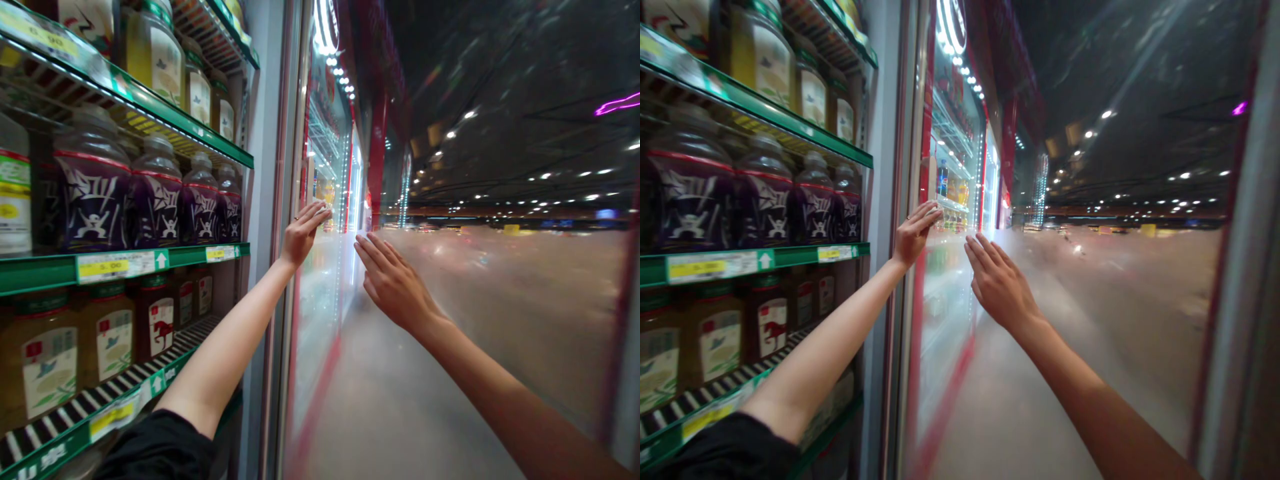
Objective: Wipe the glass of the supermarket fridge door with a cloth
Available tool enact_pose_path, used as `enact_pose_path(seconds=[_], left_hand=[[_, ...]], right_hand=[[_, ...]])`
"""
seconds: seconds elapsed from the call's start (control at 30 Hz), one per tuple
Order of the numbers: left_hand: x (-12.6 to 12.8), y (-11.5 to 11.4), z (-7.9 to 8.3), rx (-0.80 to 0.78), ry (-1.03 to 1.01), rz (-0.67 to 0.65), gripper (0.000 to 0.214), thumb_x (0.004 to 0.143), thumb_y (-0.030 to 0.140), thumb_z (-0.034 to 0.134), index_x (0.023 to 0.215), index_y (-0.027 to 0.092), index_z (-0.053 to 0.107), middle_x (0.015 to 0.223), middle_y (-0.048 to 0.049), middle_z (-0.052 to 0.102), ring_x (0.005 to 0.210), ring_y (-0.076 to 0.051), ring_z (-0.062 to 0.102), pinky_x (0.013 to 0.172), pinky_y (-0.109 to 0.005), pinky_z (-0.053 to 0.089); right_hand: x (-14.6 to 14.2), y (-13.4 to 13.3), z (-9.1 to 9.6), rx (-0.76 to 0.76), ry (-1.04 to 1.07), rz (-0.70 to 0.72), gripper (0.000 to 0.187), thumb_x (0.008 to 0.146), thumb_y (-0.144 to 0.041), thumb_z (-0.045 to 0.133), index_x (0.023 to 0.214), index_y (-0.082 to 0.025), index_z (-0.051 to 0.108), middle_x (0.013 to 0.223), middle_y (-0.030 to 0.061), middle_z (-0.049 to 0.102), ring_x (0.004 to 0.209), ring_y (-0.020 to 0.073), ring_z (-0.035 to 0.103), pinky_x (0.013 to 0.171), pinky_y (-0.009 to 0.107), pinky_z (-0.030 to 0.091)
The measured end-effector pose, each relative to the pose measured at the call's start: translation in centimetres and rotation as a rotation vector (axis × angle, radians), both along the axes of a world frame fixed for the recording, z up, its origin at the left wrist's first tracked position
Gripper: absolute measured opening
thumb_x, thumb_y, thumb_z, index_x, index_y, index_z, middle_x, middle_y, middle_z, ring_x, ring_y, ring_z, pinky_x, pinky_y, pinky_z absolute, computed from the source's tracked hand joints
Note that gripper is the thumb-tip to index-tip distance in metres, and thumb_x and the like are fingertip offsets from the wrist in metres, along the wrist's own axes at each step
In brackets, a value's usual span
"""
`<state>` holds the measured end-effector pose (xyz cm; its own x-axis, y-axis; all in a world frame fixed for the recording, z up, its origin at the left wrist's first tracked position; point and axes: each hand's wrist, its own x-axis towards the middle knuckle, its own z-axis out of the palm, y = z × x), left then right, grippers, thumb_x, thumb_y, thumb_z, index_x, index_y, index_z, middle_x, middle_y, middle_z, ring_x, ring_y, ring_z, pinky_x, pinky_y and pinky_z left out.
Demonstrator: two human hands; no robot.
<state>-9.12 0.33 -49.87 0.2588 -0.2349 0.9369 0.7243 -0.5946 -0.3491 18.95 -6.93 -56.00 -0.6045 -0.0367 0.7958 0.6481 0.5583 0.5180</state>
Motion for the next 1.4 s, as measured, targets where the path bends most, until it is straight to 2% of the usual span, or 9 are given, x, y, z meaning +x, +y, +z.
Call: enact_pose_path(seconds=[0.07, 0.23, 0.3, 0.53, 0.7, 0.93, 1.13, 1.27, 1.4], left_hand=[[-0.9, 0.0, 0.0, -0.006, -0.018, 0.015, 0.037, 0.112, 0.019, 0.052, 0.140, 0.031, 0.072, 0.149, -0.0047, 0.073, 0.146, -0.020, 0.064, 0.122, -0.050, 0.060], [-3.0, 0.9, 3.3, 0.030, -0.094, 0.068, 0.030, 0.110, 0.022, 0.058, 0.130, 0.032, 0.078, 0.139, -0.0028, 0.079, 0.139, -0.021, 0.070, 0.120, -0.049, 0.061], [-3.2, 1.1, 3.8, 0.075, -0.103, 0.101, 0.029, 0.109, 0.023, 0.060, 0.129, 0.032, 0.079, 0.136, -0.0028, 0.081, 0.136, -0.021, 0.072, 0.118, -0.048, 0.063], [-3.8, 0.5, 0.7, 0.169, -0.117, 0.239, 0.028, 0.108, 0.021, 0.060, 0.127, 0.027, 0.079, 0.129, -0.0071, 0.083, 0.129, -0.024, 0.075, 0.109, -0.048, 0.067], [-4.2, -0.3, 0.0, 0.088, -0.071, 0.258, 0.032, 0.106, 0.017, 0.058, 0.129, 0.027, 0.078, 0.129, -0.0088, 0.083, 0.127, -0.026, 0.075, 0.111, -0.051, 0.065], [-4.2, -2.0, -3.8, -0.005, -0.044, 0.278, 0.042, 0.101, 0.010, 0.062, 0.137, 0.028, 0.074, 0.132, -0.0087, 0.082, 0.125, -0.029, 0.076, 0.105, -0.053, 0.065], [-4.1, -2.1, -3.7, -0.069, -0.089, 0.267, 0.037, 0.103, 0.014, 0.064, 0.134, 0.030, 0.077, 0.136, -0.0091, 0.080, 0.124, -0.030, 0.077, 0.107, -0.055, 0.064], [-2.4, -1.2, -5.2, -0.084, -0.226, 0.203, 0.037, 0.107, 0.017, 0.057, 0.138, 0.028, 0.075, 0.138, -0.0135, 0.078, 0.125, -0.032, 0.075, 0.109, -0.063, 0.062], [-1.3, -0.4, -5.9, -0.003, -0.244, 0.171, 0.043, 0.108, 0.015, 0.055, 0.145, 0.031, 0.070, 0.144, -0.0092, 0.076, 0.131, -0.026, 0.072, 0.114, -0.055, 0.062]], right_hand=[[0.0, 0.1, 0.0, -0.007, -0.011, -0.001, 0.081, 0.101, -0.010, 0.048, 0.176, -0.015, 0.017, 0.175, 0.0133, 0.044, 0.166, 0.0269, 0.035, 0.135, 0.053, 0.040], [-0.2, 0.3, 0.3, -0.028, 0.014, 0.011, 0.085, 0.100, -0.010, 0.049, 0.176, -0.020, 0.012, 0.176, 0.0110, 0.043, 0.166, 0.0271, 0.036, 0.135, 0.055, 0.040], [-0.3, 0.2, 0.3, -0.017, 0.020, 0.009, 0.085, 0.100, -0.009, 0.049, 0.176, -0.019, 0.013, 0.176, 0.0112, 0.043, 0.166, 0.0269, 0.035, 0.134, 0.055, 0.040], [0.1, -0.2, -0.5, 0.000, -0.011, -0.021, 0.076, 0.102, -0.011, 0.049, 0.174, -0.012, 0.024, 0.173, 0.0143, 0.046, 0.165, 0.0274, 0.036, 0.134, 0.053, 0.042], [0.9, -0.6, -1.0, -0.022, 0.019, -0.003, 0.082, 0.102, -0.009, 0.048, 0.176, -0.017, 0.015, 0.174, 0.0121, 0.045, 0.166, 0.0267, 0.035, 0.134, 0.054, 0.040], [1.7, -2.1, -2.5, -0.066, 0.050, 0.008, 0.084, 0.104, -0.011, 0.047, 0.176, -0.020, 0.006, 0.174, 0.0117, 0.045, 0.164, 0.0281, 0.038, 0.133, 0.055, 0.043], [1.7, -3.0, -2.8, -0.081, 0.046, 0.024, 0.084, 0.104, -0.010, 0.047, 0.177, -0.021, 0.006, 0.175, 0.0109, 0.044, 0.165, 0.0281, 0.036, 0.134, 0.055, 0.042], [1.6, -2.4, -3.2, -0.098, 0.049, 0.024, 0.081, 0.104, -0.012, 0.047, 0.177, -0.020, 0.013, 0.173, 0.0119, 0.046, 0.164, 0.0288, 0.039, 0.134, 0.055, 0.041], [0.9, -1.7, -3.4, -0.086, 0.043, 0.001, 0.073, 0.104, -0.012, 0.047, 0.174, -0.015, 0.027, 0.172, 0.0128, 0.049, 0.163, 0.0278, 0.041, 0.134, 0.051, 0.041]])
